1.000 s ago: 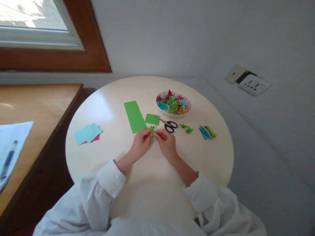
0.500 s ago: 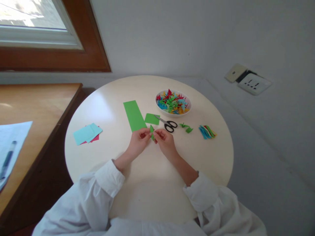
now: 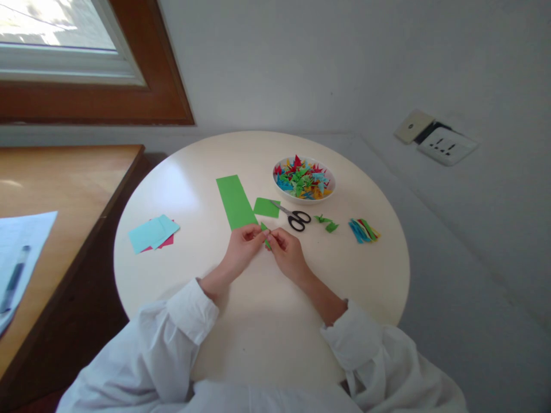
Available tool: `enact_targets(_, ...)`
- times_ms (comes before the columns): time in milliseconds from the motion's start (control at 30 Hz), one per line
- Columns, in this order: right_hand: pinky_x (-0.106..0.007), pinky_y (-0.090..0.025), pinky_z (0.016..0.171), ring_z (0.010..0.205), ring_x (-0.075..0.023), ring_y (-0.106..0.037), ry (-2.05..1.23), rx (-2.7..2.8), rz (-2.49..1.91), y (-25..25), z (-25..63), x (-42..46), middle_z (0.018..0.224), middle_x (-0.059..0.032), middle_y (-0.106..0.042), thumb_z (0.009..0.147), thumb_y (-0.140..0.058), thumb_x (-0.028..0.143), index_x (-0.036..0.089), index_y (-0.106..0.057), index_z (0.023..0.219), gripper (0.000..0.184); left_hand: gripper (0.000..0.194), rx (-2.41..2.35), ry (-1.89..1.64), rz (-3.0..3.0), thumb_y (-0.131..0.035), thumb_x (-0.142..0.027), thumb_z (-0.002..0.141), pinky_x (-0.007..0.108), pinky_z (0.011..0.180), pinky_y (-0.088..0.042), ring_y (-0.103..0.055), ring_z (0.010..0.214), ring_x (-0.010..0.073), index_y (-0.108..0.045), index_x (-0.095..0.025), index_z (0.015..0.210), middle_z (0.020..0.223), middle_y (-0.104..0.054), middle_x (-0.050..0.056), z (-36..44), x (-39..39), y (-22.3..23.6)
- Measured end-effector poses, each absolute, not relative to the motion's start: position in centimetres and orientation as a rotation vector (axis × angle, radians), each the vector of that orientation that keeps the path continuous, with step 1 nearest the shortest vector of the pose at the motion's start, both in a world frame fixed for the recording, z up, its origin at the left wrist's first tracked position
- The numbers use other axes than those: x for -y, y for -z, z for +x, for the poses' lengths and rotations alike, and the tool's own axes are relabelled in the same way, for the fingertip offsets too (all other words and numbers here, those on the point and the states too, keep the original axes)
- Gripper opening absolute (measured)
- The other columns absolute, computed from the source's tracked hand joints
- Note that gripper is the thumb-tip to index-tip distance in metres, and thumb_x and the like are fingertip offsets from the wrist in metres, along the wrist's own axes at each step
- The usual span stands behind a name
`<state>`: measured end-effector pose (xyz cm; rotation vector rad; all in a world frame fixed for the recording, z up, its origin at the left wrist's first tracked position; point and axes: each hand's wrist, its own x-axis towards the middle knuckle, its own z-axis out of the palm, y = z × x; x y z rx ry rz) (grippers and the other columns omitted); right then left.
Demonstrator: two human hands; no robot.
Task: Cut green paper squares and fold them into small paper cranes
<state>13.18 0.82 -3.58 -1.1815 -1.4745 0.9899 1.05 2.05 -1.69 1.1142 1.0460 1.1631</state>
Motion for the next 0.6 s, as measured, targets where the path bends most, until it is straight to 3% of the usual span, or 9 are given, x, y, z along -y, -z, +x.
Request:
enact_targets(300, -0.023, -0.035, 0.05, 0.052, -0.0099, -0.044, -1.104, 1.434, -1.15, 4.04, 13.24, -1.0, 0.057, 0.0047, -0.049, 0.075, -0.056, 0.04, 0.02, -0.051, 0.066, 0.023, 0.026, -1.056, -1.184, 1.119, -0.066, -0.03, 0.066, 0.02, 0.044, -0.031, -0.043, 0.045, 0.0069, -0.053, -0.014, 0.05, 0.047, -0.049, -0.004, 0.9, -2.03, 1.54)
enact_targets(600, -0.024, -0.036, 0.049, 0.048, -0.0097, -0.047, -1.26, 1.397, -1.121, 3.4, 13.4, -1.39, 0.051, 0.0029, -0.055, 0.069, -0.062, 0.046, 0.019, -0.049, 0.053, 0.034, 0.028, -0.903, -1.136, 0.9, -0.07, -0.032, 0.062, 0.026, 0.047, -0.043, -0.052, 0.044, 0.011, -0.052, -0.014, 0.052, 0.047, -0.054, -0.001, 1.03, -2.03, 1.14)
